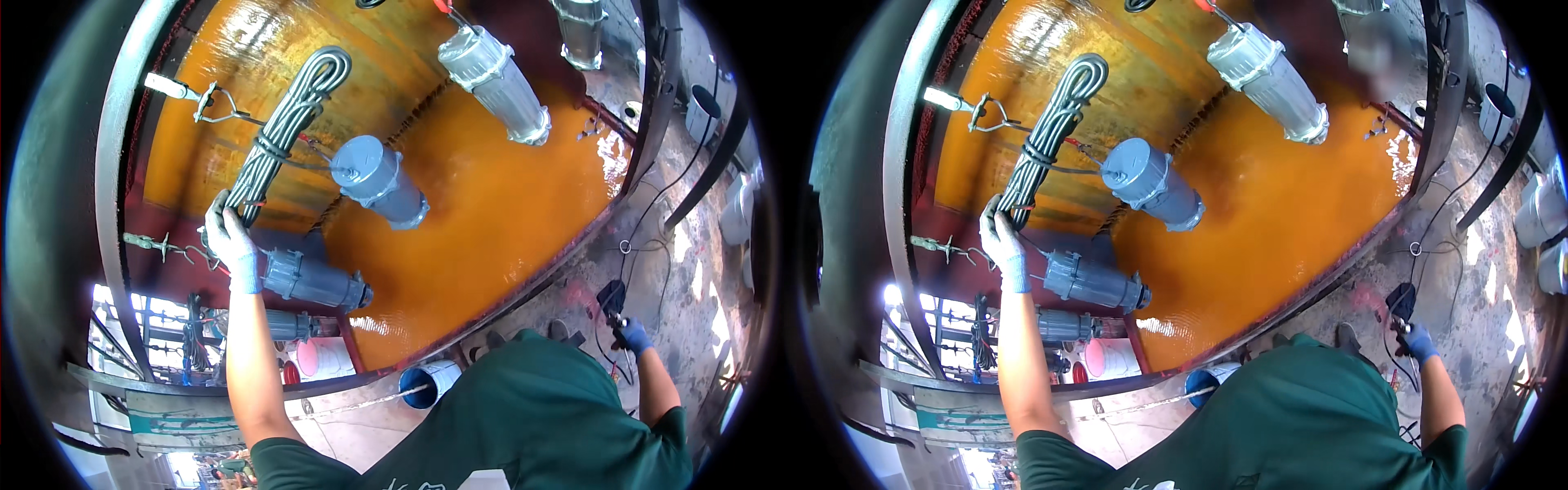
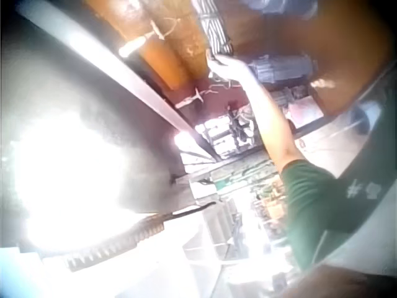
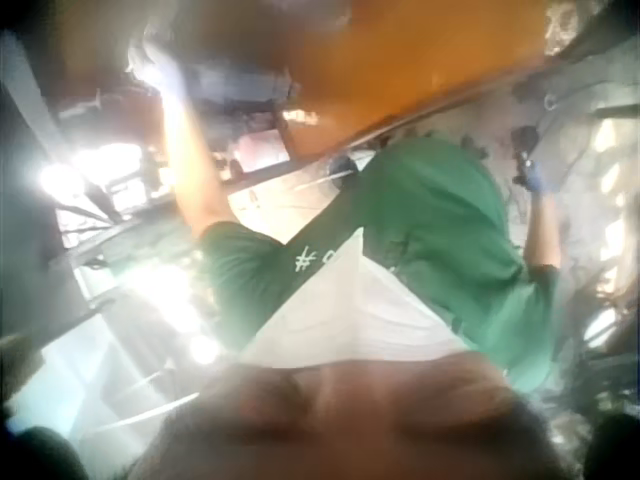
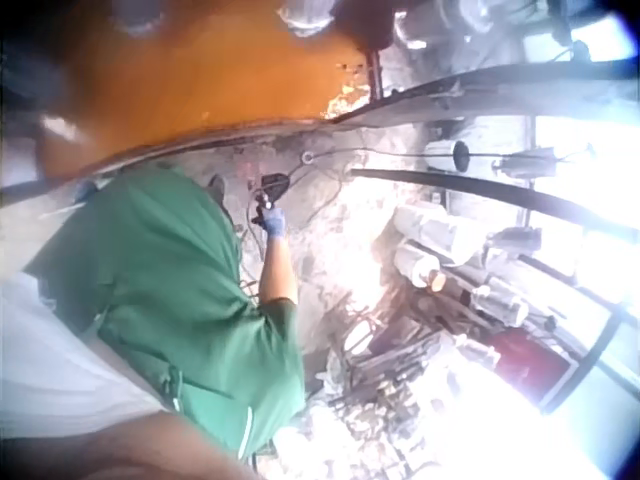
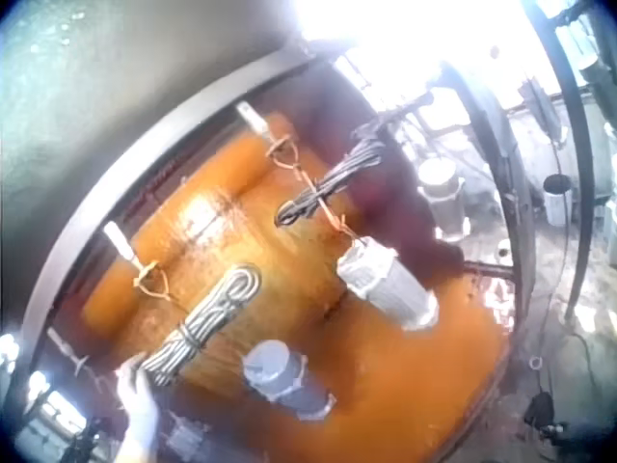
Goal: The person uses a spray gun to paint hanging metal components inside a spray booth while rotating them by hand, presses buttons on a control panel, and spray paints additional hanging components.
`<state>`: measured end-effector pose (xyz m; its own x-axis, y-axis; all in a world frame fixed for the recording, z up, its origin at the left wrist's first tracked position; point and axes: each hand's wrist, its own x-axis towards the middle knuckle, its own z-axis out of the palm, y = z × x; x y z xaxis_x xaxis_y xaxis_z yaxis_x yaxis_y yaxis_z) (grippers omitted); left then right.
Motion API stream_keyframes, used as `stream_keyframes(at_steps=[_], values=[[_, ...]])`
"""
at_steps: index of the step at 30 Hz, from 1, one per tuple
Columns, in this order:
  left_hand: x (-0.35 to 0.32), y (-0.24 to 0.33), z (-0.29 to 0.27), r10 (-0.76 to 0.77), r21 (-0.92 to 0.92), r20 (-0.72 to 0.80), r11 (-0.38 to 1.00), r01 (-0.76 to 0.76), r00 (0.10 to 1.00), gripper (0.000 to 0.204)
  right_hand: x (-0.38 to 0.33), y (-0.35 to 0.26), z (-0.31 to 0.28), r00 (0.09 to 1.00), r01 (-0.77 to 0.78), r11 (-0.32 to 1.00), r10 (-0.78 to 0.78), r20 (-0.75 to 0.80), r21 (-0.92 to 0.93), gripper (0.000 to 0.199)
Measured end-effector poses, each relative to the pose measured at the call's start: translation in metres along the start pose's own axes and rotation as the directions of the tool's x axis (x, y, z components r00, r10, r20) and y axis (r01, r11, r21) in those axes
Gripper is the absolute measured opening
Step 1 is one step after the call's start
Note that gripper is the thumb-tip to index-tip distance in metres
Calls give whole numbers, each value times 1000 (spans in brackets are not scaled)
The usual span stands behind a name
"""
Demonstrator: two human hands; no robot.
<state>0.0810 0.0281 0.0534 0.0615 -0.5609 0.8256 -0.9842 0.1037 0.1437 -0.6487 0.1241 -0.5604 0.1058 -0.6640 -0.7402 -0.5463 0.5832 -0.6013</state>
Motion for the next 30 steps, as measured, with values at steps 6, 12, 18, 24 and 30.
stream_keyframes(at_steps=[6,12,18,24,30], values=[[11,7,9,84,305,-15,949,-75,996,69,10,123,25,971,-220,972,211,114,79,27],[-11,80,38,-1,-114,-40,994,-3,999,66,1,174,34,935,-305,874,350,54,-377,40],[-26,103,45,-58,-331,33,941,66,998,52,-16,160,17,940,-288,876,336,59,-388,38],[-22,85,50,-279,-491,32,832,258,960,47,-17,101,7,950,-274,913,306,65,-304,29],[-25,40,42,-319,-445,-32,853,273,947,46,9,83,11,967,-228,966,239,84,-126,43]])
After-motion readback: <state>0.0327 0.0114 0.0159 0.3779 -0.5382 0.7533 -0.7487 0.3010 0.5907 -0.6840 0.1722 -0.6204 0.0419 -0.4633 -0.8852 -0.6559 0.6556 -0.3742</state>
